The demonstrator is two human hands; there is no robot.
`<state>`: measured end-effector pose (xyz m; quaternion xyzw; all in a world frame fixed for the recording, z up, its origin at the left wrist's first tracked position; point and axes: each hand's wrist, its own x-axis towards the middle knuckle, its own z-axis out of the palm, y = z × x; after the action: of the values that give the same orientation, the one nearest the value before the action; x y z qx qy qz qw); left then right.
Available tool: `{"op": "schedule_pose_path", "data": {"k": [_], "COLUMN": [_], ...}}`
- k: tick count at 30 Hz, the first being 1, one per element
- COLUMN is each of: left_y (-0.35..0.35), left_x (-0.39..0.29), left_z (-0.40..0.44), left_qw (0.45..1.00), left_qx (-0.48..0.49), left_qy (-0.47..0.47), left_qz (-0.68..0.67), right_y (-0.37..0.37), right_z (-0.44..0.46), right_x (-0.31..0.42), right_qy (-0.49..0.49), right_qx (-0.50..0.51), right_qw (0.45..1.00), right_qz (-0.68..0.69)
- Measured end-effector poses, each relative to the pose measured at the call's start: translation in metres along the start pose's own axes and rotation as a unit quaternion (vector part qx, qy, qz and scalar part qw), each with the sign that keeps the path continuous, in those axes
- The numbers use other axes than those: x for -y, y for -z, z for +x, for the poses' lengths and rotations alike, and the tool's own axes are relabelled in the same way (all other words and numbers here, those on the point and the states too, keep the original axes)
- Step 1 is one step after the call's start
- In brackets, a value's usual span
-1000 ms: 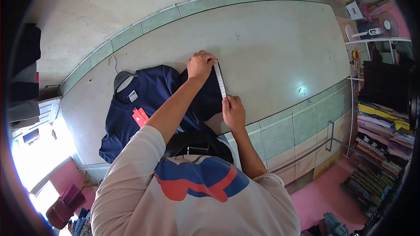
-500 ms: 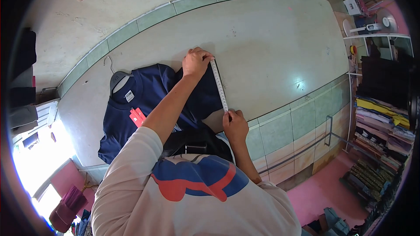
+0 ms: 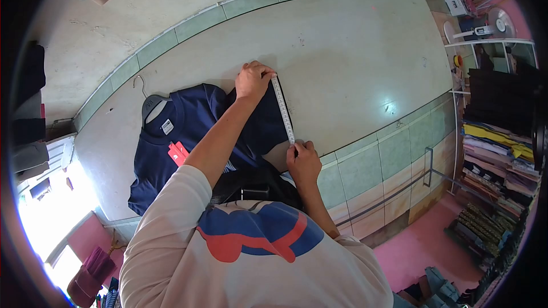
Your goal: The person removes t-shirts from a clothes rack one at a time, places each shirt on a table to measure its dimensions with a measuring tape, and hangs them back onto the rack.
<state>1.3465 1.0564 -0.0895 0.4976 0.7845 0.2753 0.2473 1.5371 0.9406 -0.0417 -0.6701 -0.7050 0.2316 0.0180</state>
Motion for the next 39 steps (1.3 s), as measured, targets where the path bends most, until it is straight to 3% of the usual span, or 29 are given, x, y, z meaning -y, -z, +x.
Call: {"op": "schedule_pose_path", "data": {"k": [4, 5, 6, 7, 9, 11, 13, 15, 17, 19, 20, 26, 35, 37, 39], "left_y": [0.009, 0.01, 0.015, 0.034, 0.084, 0.116, 0.143, 0.16, 0.171, 0.182, 0.179, 0.203, 0.247, 0.25, 0.255], "left_x": [-0.002, 0.001, 0.005, 0.004, 0.015, 0.06, 0.121, 0.19, 0.228, 0.214, 0.221, 0.253, 0.296, 0.307, 0.32], "left_z": [0.003, 0.001, -0.003, -0.012, -0.043, -0.091, -0.153, -0.221, -0.282, -0.296, -0.298, -0.236, -0.107, -0.106, -0.114], "left_qw": [0.998, 0.997, 0.989, 0.99, 0.98, 0.968, 0.945, 0.906, 0.877, 0.869, 0.866, 0.886, 0.909, 0.919, 0.956], "left_qx": [0.053, 0.039, 0.024, 0.014, -0.087, -0.23, -0.294, -0.322, -0.235, -0.107, -0.112, -0.13, -0.111, -0.102, -0.189], "left_qy": [0.021, -0.02, -0.06, -0.057, -0.154, -0.099, 0.071, 0.188, 0.308, 0.418, 0.424, 0.35, 0.293, 0.286, 0.196], "left_qz": [0.018, -0.059, -0.132, -0.127, -0.088, 0.025, 0.129, 0.2, 0.285, 0.243, 0.24, 0.277, 0.275, 0.252, 0.111], "right_y": [-0.002, 0.001, 0.008, 0.013, 0.013, 0.021, 0.018, 0.008, -0.004, -0.019, -0.028, -0.027, -0.036, -0.035, -0.029], "right_z": [0.003, 0.006, 0.008, 0.01, 0.016, 0.018, 0.019, 0.018, 0.017, 0.016, 0.019, 0.059, 0.143, 0.147, 0.133], "right_x": [-0.008, -0.011, -0.013, -0.015, -0.016, -0.005, 0.016, 0.041, 0.069, 0.086, 0.088, 0.093, 0.154, 0.155, 0.154], "right_qy": [0.002, 0.012, -0.034, -0.079, -0.044, 0.105, 0.152, 0.279, 0.314, 0.348, 0.346, 0.28, 0.245, 0.25, 0.255], "right_qx": [0.005, 0.004, 0.018, 0.035, 0.015, -0.077, -0.048, 0.033, 0.075, 0.161, 0.138, 0.074, 0.081, 0.062, 0.043], "right_qw": [0.999, 0.999, 0.99, 0.967, 0.956, 0.969, 0.967, 0.939, 0.931, 0.923, 0.927, 0.951, 0.95, 0.953, 0.956], "right_qz": [0.037, 0.039, 0.139, 0.239, 0.291, 0.212, 0.199, 0.198, 0.171, 0.006, -0.044, -0.109, -0.177, -0.16, -0.137]}}
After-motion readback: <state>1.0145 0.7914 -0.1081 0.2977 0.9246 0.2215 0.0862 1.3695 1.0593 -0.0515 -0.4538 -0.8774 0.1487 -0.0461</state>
